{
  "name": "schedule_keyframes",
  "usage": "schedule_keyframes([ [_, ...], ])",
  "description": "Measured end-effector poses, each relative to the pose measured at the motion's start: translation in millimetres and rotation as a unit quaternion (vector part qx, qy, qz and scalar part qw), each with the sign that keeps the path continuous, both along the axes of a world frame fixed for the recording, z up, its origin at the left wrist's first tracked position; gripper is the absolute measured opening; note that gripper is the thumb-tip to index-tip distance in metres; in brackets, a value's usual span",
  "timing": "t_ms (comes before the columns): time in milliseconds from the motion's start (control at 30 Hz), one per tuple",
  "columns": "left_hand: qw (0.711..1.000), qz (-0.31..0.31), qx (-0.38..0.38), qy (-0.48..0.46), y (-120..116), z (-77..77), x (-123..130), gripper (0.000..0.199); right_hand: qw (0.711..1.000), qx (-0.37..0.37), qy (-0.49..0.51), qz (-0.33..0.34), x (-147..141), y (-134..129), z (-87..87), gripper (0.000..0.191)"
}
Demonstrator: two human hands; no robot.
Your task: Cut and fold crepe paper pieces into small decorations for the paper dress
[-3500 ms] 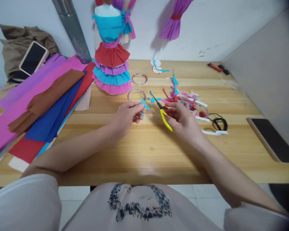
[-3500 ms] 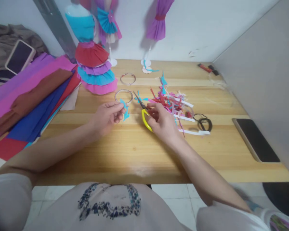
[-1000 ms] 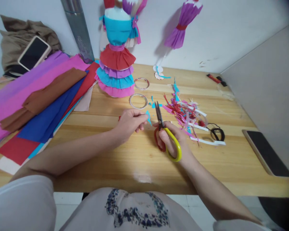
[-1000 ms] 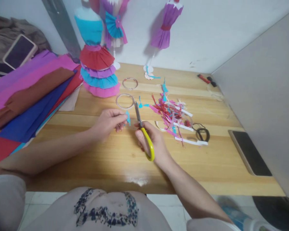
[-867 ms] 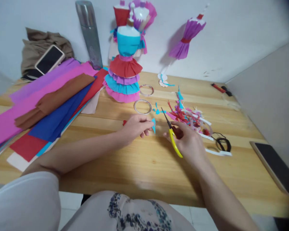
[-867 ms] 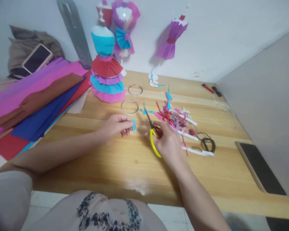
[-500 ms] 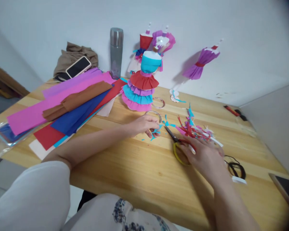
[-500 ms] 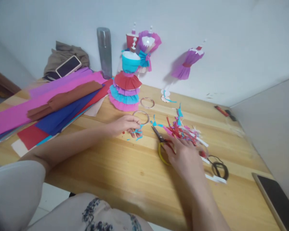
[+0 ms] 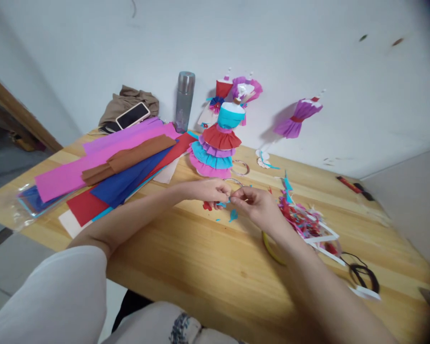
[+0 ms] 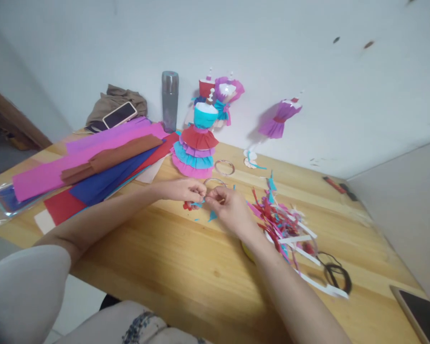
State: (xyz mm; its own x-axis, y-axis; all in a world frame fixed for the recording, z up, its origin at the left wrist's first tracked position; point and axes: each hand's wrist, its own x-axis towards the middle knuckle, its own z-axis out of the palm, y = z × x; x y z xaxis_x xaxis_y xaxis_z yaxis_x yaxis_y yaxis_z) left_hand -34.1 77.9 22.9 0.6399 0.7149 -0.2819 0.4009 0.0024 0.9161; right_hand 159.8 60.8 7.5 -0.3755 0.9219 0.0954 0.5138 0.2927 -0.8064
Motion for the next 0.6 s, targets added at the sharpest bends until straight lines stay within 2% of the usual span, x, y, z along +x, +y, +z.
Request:
schedule_keyframes([
  [133,1.000,-0.001,-0.002,0.009,5.0,-2.6,-8.7,0.009,0.999,0.007,0.039,0.012,-10.3,5.9,1.9,0.028],
  [267,1.000,-0.003,-0.018,-0.005,8.8,-8.7,-15.5,0.008,1.000,0.001,0.019,0.020,-20.1,12.7,-0.1,0.028],
  [400,0.999,0.038,-0.003,-0.031,9.7,-12.5,-20.6,0.012,0.999,-0.009,0.031,0.007,-26.8,21.1,-6.7,0.029],
  [600,0.994,0.090,-0.012,-0.060,10.6,-11.3,-27.8,0.011,0.992,-0.086,0.090,0.004,-30.3,26.8,-7.2,0.036],
])
